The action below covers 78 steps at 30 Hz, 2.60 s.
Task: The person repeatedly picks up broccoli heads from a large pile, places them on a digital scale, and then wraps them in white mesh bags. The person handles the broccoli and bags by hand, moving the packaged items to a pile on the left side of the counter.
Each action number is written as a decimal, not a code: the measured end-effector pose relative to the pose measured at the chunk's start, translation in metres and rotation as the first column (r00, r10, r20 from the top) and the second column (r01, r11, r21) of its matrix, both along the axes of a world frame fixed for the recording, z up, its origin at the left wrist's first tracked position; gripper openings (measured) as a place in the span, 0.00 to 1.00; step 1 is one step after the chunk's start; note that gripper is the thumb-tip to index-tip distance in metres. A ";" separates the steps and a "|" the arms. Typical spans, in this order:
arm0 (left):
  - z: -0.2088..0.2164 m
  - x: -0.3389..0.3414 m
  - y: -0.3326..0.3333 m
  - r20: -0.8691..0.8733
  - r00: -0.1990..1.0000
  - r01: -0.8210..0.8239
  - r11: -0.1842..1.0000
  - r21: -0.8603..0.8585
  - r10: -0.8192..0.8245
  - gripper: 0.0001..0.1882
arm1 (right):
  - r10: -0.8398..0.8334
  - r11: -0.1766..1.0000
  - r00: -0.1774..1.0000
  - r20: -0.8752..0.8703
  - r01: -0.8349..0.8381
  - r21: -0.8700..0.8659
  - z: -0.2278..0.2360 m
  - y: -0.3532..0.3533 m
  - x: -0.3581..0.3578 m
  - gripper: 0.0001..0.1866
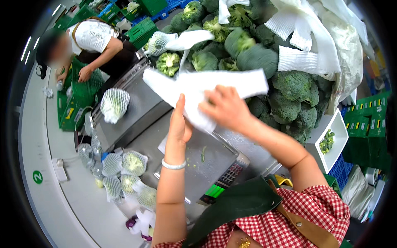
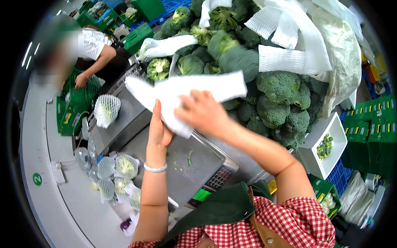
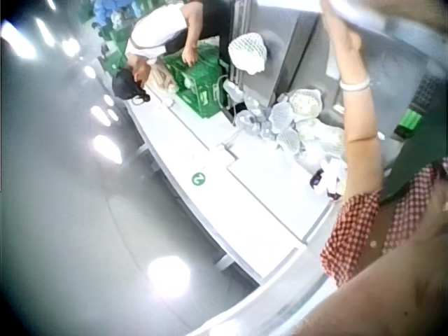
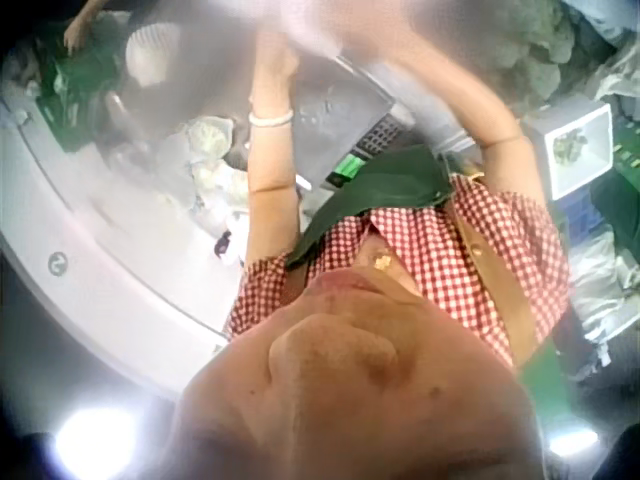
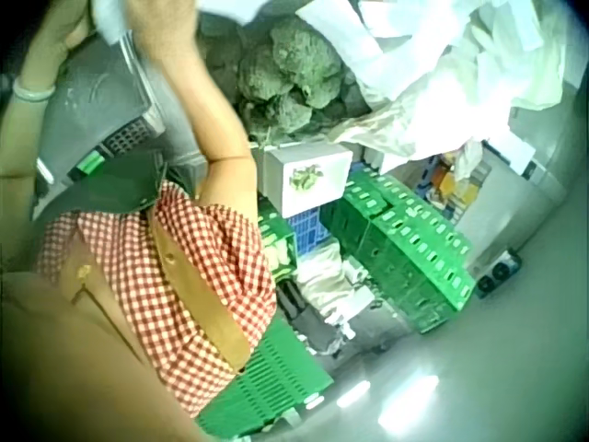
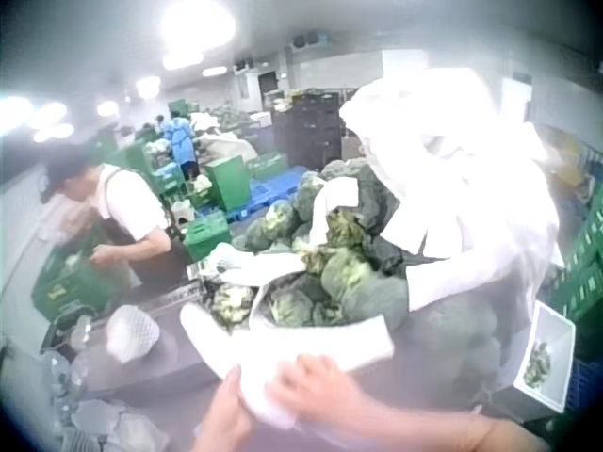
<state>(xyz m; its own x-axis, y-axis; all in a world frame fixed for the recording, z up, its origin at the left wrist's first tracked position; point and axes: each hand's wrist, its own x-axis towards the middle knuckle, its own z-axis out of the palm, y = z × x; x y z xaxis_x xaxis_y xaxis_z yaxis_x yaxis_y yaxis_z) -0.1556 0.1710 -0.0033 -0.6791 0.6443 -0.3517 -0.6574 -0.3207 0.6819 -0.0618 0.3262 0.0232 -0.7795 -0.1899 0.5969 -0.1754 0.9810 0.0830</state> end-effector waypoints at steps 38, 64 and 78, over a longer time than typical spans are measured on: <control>0.011 0.185 -0.203 -0.232 0.710 -0.696 0.713 -0.082 0.665 0.09 | 0.817 -0.298 0.572 -0.068 0.320 -0.899 0.016 -0.193 0.110 0.28; -0.101 0.184 -0.098 0.308 0.775 -0.475 0.830 -0.294 0.552 0.16 | 0.090 0.848 0.704 0.705 0.316 -0.424 -0.076 -0.068 0.056 0.18; -0.031 0.203 -0.159 0.271 0.897 -0.422 0.860 0.288 0.350 0.28 | 0.535 0.437 0.646 0.545 0.340 -0.833 0.016 -0.100 0.084 0.13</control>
<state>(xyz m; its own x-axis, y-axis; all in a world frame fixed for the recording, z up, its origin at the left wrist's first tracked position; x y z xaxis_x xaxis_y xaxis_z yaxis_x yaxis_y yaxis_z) 0.0475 0.0118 -0.0338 -0.8345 0.4475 -0.3215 -0.5445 -0.7594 0.3562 0.0219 0.2257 0.0393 -0.9760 -0.0683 -0.2065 0.1636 0.3952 -0.9039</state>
